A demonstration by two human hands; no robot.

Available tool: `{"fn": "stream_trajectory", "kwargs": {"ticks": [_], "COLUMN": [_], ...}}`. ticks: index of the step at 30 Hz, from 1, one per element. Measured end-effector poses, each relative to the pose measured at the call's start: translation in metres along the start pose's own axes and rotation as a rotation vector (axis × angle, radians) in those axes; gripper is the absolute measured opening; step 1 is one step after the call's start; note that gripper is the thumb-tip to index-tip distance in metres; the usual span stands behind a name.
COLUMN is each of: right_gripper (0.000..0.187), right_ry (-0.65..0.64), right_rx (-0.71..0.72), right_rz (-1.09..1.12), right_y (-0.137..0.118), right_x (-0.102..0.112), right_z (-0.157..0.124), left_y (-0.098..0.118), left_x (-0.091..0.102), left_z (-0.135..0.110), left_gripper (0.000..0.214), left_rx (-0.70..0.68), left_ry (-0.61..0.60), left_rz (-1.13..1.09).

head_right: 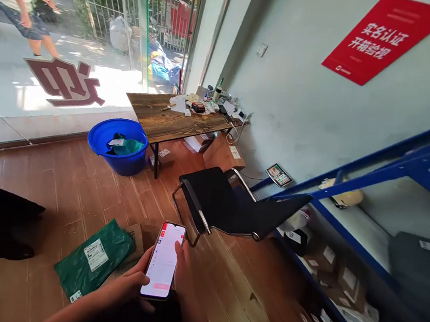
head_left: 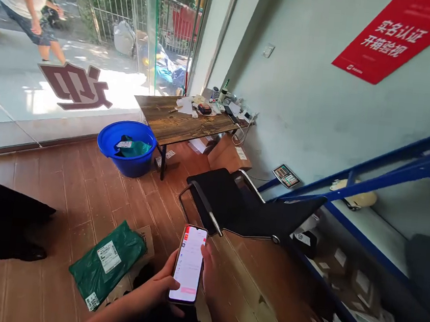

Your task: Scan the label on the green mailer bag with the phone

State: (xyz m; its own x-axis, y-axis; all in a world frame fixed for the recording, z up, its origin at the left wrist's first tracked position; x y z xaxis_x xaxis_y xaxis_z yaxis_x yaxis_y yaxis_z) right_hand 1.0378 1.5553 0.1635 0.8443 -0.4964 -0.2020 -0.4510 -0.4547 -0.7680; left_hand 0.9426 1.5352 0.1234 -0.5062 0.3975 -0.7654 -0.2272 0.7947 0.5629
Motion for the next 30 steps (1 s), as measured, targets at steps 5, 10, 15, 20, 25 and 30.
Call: {"fn": "stream_trajectory", "kwargs": {"ticks": [5, 10, 15, 20, 25, 30], "right_gripper": [0.051, 0.049, 0.060, 0.063, 0.061, 0.064], "right_ry": [-0.101, -0.060, 0.009, 0.101, 0.202, 0.309], "right_rx": [0.018, 0.068, 0.195, 0.255, 0.353, 0.413], "right_rz": [0.120, 0.182, 0.049, 0.081, 0.197, 0.364], "right_y": [-0.017, -0.020, -0.017, -0.007, 0.005, 0.026], "right_x": [0.040, 0.109, 0.179, 0.242, 0.298, 0.345], "right_z": [-0.049, -0.100, -0.144, -0.185, -0.226, -0.264], "left_y": [0.001, -0.031, -0.085, -0.139, -0.192, -0.241], "left_x": [-0.063, -0.136, -0.192, -0.244, -0.282, -0.312], "left_z": [0.007, 0.017, 0.027, 0.039, 0.054, 0.061], "left_gripper": [0.114, 0.117, 0.114, 0.111, 0.101, 0.091], "left_rx": [0.068, 0.142, 0.197, 0.275, 0.312, 0.421], "left_ry": [-0.068, -0.184, -0.256, -0.332, -0.416, -0.539], "left_rz": [0.152, 0.323, 0.330, 0.286, 0.428, 0.535]}}
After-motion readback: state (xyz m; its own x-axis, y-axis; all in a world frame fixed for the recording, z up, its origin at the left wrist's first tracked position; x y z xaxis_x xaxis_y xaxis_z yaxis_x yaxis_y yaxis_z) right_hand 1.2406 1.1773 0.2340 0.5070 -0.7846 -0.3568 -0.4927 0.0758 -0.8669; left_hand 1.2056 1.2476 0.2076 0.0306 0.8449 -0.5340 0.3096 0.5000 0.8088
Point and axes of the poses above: each hand's wrist, its own z-axis towards the middle knuckle, its own x-axis out of the back of the hand, y = z × x, the point moved 10 cm from there along z, towards the middle knuckle, and after that the axes turned 11 degrees about -x, right-handed, at the moved point
